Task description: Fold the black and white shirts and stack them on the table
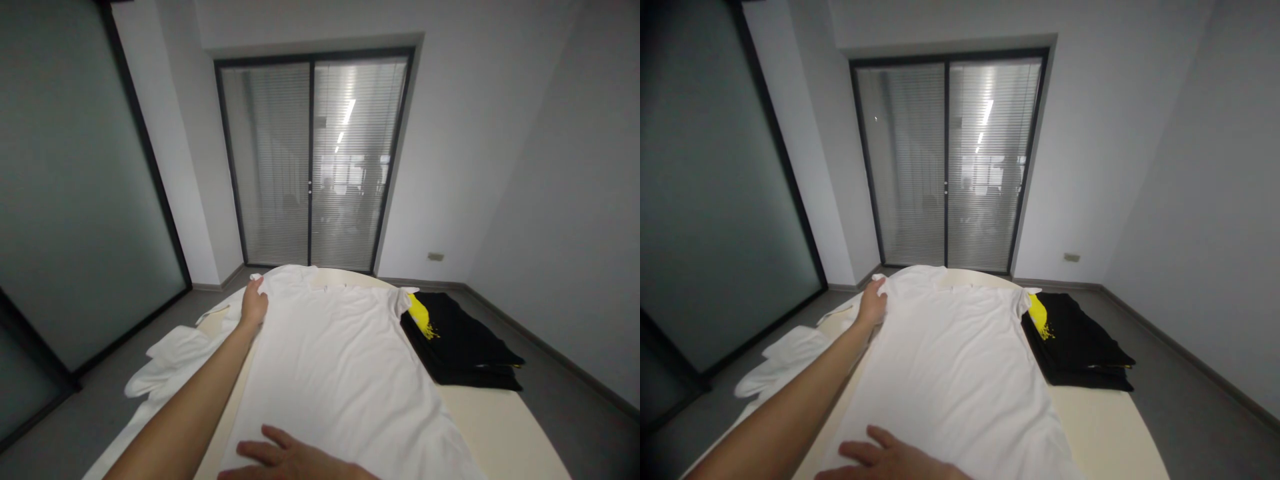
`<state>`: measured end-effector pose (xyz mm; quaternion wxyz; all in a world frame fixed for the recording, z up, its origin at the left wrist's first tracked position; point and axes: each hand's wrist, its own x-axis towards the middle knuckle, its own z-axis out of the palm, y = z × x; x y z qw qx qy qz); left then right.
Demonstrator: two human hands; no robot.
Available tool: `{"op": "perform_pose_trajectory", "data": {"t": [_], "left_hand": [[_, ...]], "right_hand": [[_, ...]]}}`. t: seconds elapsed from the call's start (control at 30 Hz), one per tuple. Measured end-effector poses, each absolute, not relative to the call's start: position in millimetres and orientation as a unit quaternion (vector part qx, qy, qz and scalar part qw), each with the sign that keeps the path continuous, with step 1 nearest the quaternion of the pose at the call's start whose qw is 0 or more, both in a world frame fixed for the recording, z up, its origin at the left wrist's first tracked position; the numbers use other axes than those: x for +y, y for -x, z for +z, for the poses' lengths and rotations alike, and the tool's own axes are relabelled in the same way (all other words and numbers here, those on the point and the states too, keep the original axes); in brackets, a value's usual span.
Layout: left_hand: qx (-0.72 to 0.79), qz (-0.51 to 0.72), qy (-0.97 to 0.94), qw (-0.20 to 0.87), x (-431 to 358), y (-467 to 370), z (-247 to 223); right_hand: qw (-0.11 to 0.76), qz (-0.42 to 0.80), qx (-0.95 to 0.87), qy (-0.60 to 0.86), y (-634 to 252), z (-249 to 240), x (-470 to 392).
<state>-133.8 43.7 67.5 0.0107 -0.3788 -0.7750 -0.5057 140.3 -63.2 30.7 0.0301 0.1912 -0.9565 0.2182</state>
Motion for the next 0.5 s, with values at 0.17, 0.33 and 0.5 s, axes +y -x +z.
{"op": "perform_pose_trajectory", "data": {"t": [0.17, 0.33, 0.5], "left_hand": [[-0.793, -0.405, 0.454, 0.042, 51, 104, 67], [-0.789, -0.327, 0.519, 0.044, 57, 89, 60], [-0.762, -0.261, 0.592, 0.018, 58, 84, 42]], "right_hand": [[0.046, 0.203, -0.957, -0.2, -140, 26, -63], [0.055, 0.187, -0.96, -0.203, -140, 28, -63], [0.071, 0.171, -0.961, -0.205, -142, 26, -62]]}}
